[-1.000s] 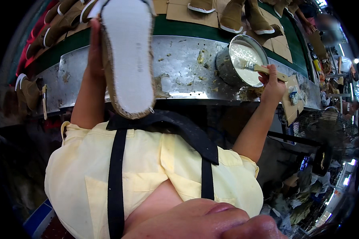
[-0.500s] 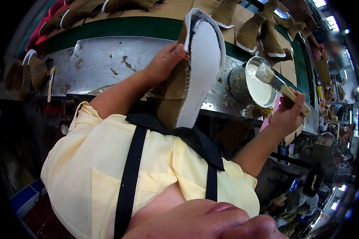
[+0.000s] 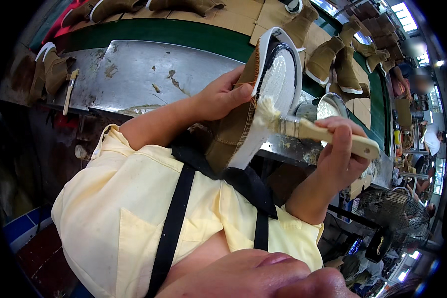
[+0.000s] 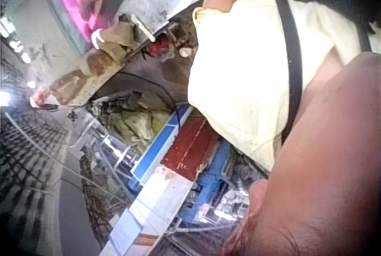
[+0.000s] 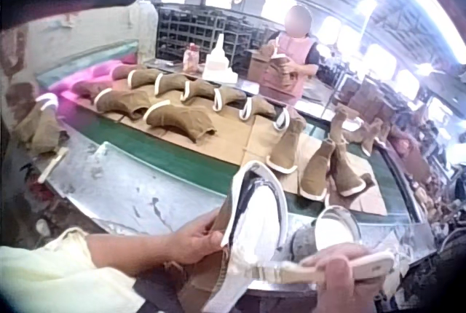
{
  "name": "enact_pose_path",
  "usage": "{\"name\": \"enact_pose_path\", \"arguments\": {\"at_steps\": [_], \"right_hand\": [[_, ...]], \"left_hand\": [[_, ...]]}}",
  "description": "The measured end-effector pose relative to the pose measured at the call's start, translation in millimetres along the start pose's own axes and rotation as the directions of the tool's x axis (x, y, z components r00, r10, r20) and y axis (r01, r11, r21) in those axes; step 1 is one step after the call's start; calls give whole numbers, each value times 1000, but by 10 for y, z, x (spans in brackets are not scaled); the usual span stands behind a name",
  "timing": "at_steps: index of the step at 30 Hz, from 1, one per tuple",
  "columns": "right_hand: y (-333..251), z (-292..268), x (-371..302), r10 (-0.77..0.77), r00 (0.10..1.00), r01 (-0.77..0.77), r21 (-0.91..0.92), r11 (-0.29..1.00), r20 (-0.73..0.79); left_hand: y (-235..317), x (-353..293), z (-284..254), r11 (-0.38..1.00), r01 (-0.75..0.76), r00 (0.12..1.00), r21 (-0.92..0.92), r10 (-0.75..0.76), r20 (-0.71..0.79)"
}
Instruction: The person applies a liquid from a container to the sole of a shoe using a brush, picks up shoes from a conveyor, and returns them to the belt.
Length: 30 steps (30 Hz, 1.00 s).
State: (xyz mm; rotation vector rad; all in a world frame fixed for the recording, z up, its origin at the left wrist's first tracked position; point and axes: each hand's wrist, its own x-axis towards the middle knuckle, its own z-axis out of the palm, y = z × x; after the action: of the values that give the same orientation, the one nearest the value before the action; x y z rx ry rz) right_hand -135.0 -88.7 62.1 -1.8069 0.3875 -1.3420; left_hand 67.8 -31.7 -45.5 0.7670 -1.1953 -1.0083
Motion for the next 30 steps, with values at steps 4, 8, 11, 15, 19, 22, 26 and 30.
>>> {"name": "enact_pose_path", "arguments": {"at_steps": [4, 8, 11, 15, 19, 22, 26, 30], "right_hand": [[24, 57, 158, -133, 987, 137, 43, 990, -92], [144, 130, 444, -55, 928, 36, -59, 998, -368], [298, -54, 243, 44, 911, -59, -25, 998, -410], [198, -71, -247, 133, 915, -158, -35, 987, -382], [132, -217, -256, 25, 933, -73, -118, 990, -359], [118, -132, 63, -38, 897, 19, -47, 999, -441], [146, 40, 197, -56, 944, 70, 31, 997, -327], [175, 74, -135, -216, 969, 216, -13, 976, -121]], "left_hand": [[25, -32, 22, 998, 52, 998, 27, -53, 33], [47, -64, 45, 999, 24, 998, 44, -27, 63], [96, -92, 29, 999, 22, 999, 23, -23, 37], [75, -142, -19, 998, 36, 999, -60, -34, 29], [73, -129, -6, 1000, 15, 999, -23, -14, 39], [112, -105, 49, 1000, -5, 998, 26, 3, 63], [45, -101, 70, 999, 50, 995, 3, -50, 88], [39, -124, 40, 999, 21, 999, 34, -22, 37]]}}
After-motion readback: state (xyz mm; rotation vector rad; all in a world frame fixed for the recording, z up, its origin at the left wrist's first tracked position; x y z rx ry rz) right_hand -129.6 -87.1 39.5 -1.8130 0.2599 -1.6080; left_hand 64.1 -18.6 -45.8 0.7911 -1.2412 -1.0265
